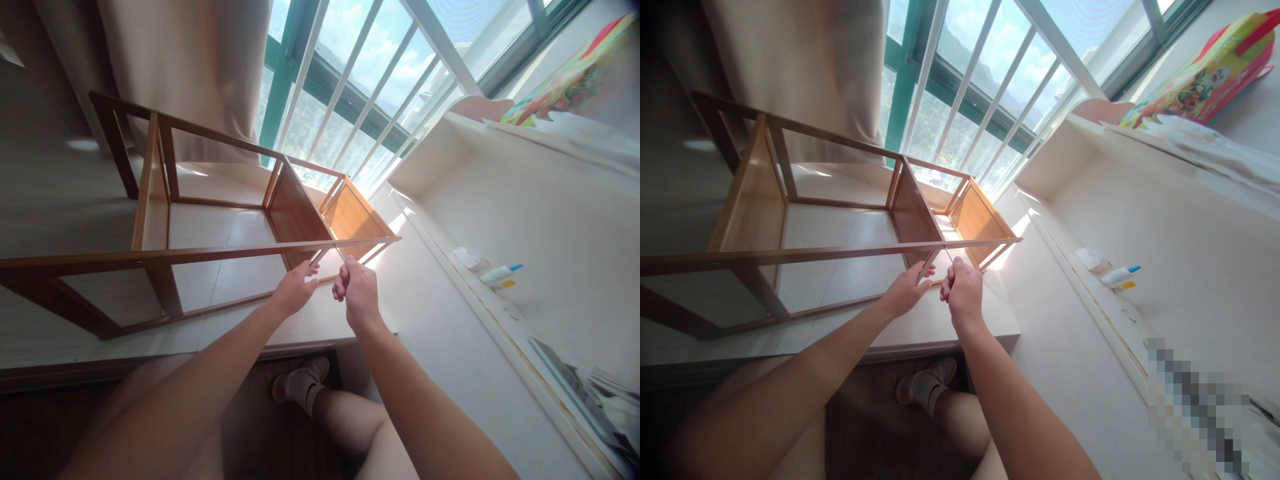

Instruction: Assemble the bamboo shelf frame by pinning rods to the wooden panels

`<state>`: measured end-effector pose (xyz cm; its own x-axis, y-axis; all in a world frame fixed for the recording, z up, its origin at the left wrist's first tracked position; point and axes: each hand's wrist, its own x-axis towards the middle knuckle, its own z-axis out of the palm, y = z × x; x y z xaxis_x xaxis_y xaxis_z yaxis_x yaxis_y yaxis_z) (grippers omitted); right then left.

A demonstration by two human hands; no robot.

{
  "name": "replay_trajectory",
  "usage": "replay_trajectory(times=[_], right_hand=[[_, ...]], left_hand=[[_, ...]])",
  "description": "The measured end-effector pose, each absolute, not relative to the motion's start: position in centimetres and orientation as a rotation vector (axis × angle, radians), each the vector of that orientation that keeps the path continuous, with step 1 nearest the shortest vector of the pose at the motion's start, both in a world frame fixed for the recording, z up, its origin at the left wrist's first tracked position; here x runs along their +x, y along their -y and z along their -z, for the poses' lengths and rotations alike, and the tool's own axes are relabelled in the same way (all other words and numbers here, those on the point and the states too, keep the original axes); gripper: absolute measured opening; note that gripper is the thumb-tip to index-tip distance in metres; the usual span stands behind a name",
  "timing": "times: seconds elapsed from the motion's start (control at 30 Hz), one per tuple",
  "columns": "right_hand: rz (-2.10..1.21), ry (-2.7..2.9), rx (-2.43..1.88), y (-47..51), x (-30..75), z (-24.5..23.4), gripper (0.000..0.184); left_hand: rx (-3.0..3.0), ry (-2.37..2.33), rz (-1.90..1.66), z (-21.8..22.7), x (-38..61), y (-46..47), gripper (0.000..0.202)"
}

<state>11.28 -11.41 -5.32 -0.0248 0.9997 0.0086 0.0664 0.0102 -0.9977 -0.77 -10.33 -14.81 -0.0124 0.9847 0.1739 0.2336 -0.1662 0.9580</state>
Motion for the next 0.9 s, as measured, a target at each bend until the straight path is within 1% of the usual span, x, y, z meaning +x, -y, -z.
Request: replay_trajectory(times=[0.13, 0.23, 0.53, 0.63, 0.77, 0.9], right_hand=[[-1.350, 1.089, -1.198, 11.7, 10.8, 4.6, 0.042], [-1.410, 1.013, -1.196, 11.9, 10.6, 4.3, 0.040], [-1.137, 1.258, -1.253, 11.9, 11.5, 4.9, 0.043], [-0.976, 1.436, -1.326, 11.9, 12.0, 5.0, 0.047], [-0.607, 1.731, -1.453, 11.8, 12.9, 4.8, 0.051], [-0.226, 1.979, -1.543, 11.6, 13.5, 4.5, 0.048]], left_hand=[[1.502, -1.324, -1.246, 14.9, -0.7, 10.2, 0.032], [1.510, -1.329, -1.247, 14.8, -0.8, 10.2, 0.032], [1.527, -1.352, -1.231, 14.7, -1.2, 10.1, 0.034], [1.530, -1.352, -1.224, 14.7, -1.2, 10.1, 0.033], [1.533, -1.350, -1.218, 14.7, -1.1, 10.1, 0.035], [1.527, -1.353, -1.212, 14.8, -1.1, 10.1, 0.036]])
